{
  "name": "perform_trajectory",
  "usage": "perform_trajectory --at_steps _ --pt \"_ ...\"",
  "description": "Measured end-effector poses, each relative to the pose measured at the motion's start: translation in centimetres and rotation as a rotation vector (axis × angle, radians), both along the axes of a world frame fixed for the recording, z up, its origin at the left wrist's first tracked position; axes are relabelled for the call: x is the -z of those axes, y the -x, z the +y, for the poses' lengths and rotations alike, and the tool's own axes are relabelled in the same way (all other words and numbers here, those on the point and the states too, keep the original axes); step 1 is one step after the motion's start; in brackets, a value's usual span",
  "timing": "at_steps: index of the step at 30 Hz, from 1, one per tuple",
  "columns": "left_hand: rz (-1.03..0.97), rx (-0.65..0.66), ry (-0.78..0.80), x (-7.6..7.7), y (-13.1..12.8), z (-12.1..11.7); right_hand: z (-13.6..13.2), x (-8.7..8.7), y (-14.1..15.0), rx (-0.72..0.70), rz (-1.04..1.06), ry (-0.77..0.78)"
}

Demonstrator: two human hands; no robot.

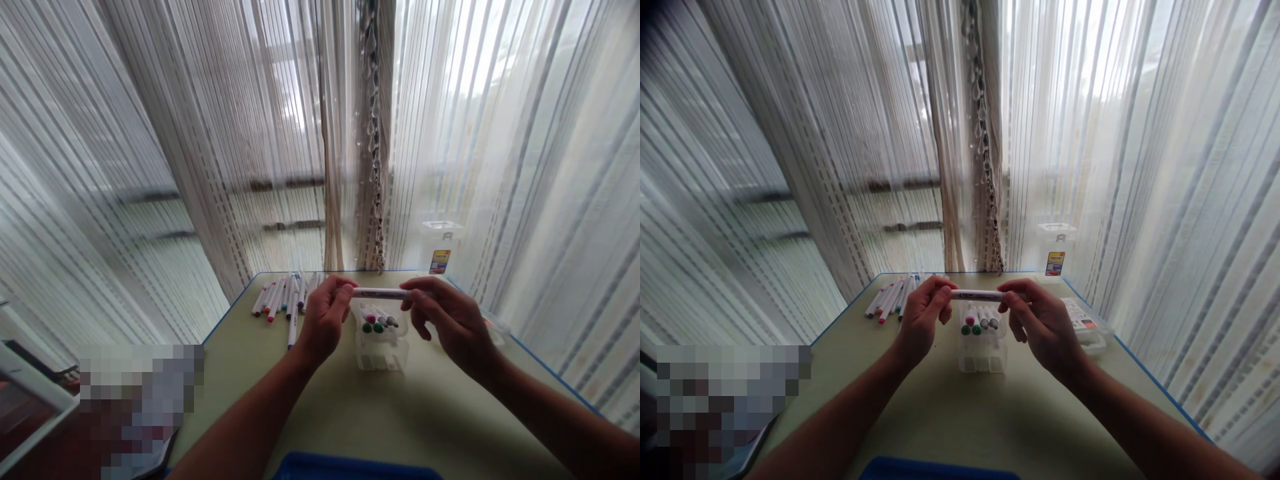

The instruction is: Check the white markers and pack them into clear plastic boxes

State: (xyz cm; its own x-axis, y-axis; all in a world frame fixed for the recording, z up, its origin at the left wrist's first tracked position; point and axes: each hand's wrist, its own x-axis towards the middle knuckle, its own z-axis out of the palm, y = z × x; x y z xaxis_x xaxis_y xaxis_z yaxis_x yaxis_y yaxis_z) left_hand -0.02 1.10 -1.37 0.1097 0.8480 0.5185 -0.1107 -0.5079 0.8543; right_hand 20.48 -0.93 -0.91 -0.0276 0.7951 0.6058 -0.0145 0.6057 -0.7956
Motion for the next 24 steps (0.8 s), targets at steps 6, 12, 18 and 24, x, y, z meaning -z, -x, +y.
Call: perform_trajectory --at_steps 6,12,18,24 --pt "-0.009 0.045 0.028 0.47 0.07 0.34 0.01 0.01 0.14 -0.025 0.021 -0.012" --pt "0.072 -0.012 -0.005 0.46 0.42 0.16 -0.06 -0.13 0.05 -0.042 0.002 0.011" --pt "0.068 0.007 0.008 0.26 0.38 -0.25 0.14 -0.02 -0.06 -0.063 0.009 0.024" --pt "-0.017 0.053 0.053 0.03 0.0 -0.2 0.11 -0.14 -0.21 -0.111 0.083 0.067"
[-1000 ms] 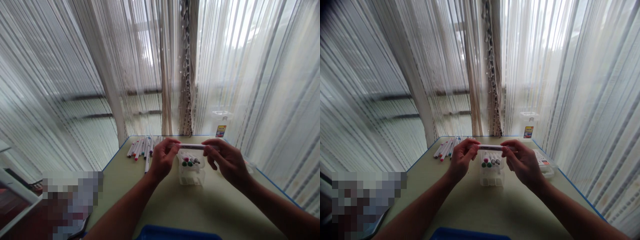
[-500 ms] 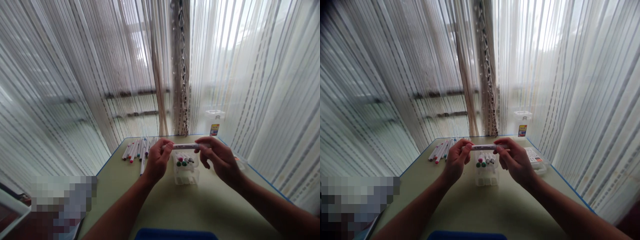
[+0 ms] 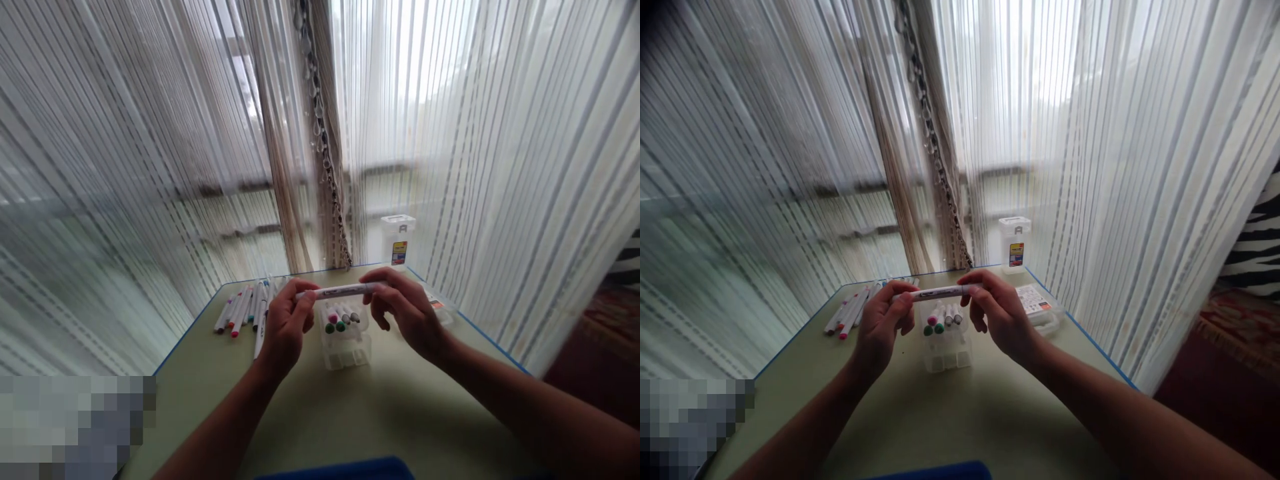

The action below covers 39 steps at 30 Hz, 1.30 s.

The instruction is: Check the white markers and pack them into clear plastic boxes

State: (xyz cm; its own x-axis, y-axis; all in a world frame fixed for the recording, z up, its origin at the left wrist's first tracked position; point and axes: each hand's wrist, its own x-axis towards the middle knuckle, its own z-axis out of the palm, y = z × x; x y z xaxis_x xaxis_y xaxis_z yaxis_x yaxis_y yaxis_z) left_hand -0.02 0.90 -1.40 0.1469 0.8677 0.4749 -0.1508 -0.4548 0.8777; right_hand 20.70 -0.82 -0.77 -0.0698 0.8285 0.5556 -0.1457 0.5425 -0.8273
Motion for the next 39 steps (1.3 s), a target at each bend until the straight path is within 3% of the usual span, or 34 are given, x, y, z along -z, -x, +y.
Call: perform_trajectory --at_steps 8,15,39 --pt "-0.045 0.032 0.041 -0.51 -0.24 -0.39 -0.02 -0.1 -0.08 -0.026 0.006 0.022" --pt "-0.019 0.065 0.009 -0.06 0.02 -0.22 0.12 0.11 -0.16 -0.031 0.024 0.015" --pt "0.128 0.021 -0.091 -0.21 0.2 -0.62 -0.43 0.08 -0.18 -0.027 -0.076 -0.046"
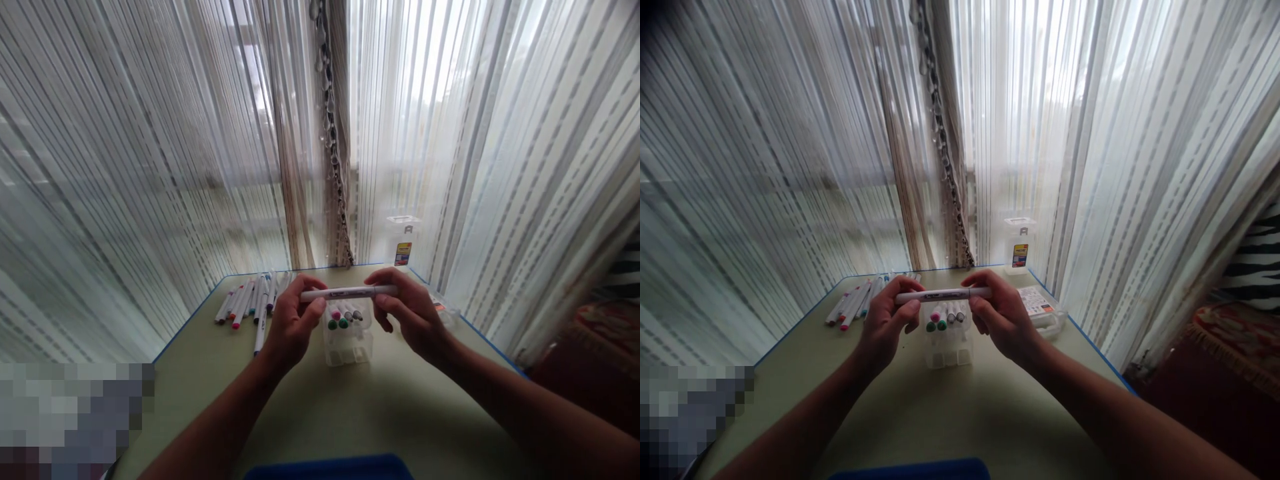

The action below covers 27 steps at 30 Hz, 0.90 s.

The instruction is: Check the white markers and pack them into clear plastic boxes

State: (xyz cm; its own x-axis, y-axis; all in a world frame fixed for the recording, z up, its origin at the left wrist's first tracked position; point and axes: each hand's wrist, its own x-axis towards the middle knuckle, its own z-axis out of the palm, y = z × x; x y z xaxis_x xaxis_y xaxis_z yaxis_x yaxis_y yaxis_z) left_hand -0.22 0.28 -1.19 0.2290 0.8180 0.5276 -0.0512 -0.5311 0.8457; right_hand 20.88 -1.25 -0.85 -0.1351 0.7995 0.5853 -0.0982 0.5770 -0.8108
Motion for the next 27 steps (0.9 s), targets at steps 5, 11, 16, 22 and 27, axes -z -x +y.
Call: perform_trajectory --at_steps 5,11,16,22,27 --pt "-0.025 -0.005 0.011 -0.05 -0.19 0.17 -0.03 -0.08 0.09 0.01 -0.013 -0.011" --pt "-0.03 -0.048 0.026 0.25 -0.56 0.4 0.07 -0.01 0.26 0.029 -0.003 -0.018" --pt "-0.058 -0.038 0.058 0.41 -0.72 0.37 0.23 0.18 0.33 0.061 0.012 -0.018" --pt "-0.073 -0.013 0.08 0.42 -0.87 0.29 0.33 0.34 0.26 0.071 0.036 0.006" --pt "-0.067 0.002 0.091 0.46 -0.75 0.44 0.13 0.11 0.23 0.079 0.024 0.017"
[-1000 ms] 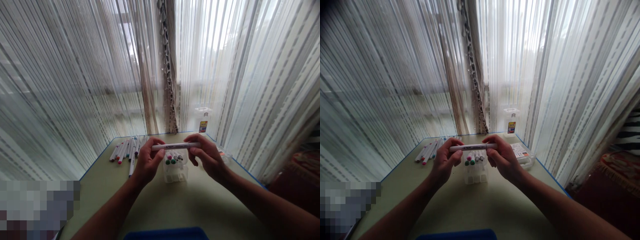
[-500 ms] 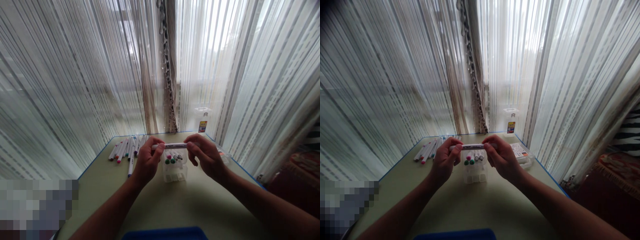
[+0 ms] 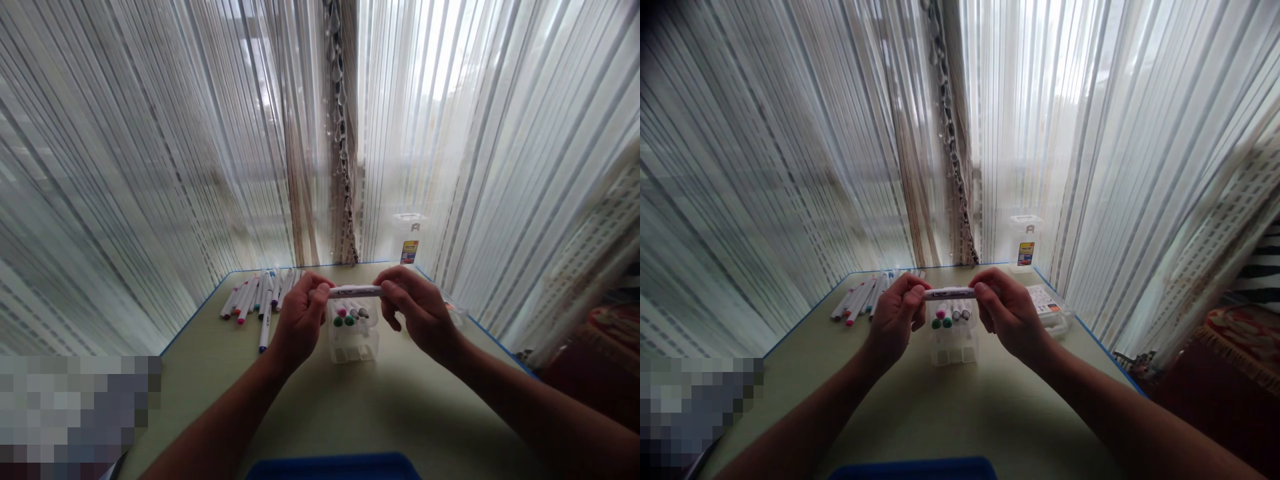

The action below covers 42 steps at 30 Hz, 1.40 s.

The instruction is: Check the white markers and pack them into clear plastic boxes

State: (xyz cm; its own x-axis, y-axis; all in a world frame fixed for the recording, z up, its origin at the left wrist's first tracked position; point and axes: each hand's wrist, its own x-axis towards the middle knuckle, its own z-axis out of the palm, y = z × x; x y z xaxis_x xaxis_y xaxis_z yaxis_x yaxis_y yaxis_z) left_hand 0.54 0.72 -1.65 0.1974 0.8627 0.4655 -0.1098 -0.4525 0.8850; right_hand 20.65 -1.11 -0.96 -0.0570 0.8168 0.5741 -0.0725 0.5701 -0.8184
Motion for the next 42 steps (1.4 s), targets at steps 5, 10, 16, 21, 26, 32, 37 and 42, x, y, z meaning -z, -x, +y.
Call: perform_trajectory --at_steps 5,10,16,21,26,32,37,42 --pt "0.025 -0.009 -0.008 0.13 0.15 0.05 -0.24 -0.25 0.03 0.008 -0.019 -0.009" --pt "0.05 -0.002 -0.038 -0.05 0.29 -0.13 -0.2 -0.12 -0.2 -0.026 -0.035 -0.022" --pt "0.052 0.041 -0.087 -0.36 0.44 -0.45 -0.22 -0.23 -0.43 -0.042 -0.06 -0.01" --pt "0.054 0.037 -0.084 -0.34 0.57 -0.53 -0.29 -0.43 -0.45 -0.049 -0.057 -0.015" --pt "0.083 0.015 -0.105 -0.14 0.73 -0.44 -0.3 -0.37 -0.43 -0.045 -0.055 -0.01" --pt "0.099 -0.011 -0.09 -0.24 0.61 -0.51 -0.33 -0.3 -0.35 -0.04 -0.049 0.001" --pt "0.087 -0.042 -0.069 -0.3 0.27 -0.6 -0.46 0.0 -0.61 0.012 -0.091 -0.002" --pt "0.123 -0.092 -0.044 -0.23 0.13 -0.52 -0.39 0.47 -0.96 0.079 -0.151 -0.031"
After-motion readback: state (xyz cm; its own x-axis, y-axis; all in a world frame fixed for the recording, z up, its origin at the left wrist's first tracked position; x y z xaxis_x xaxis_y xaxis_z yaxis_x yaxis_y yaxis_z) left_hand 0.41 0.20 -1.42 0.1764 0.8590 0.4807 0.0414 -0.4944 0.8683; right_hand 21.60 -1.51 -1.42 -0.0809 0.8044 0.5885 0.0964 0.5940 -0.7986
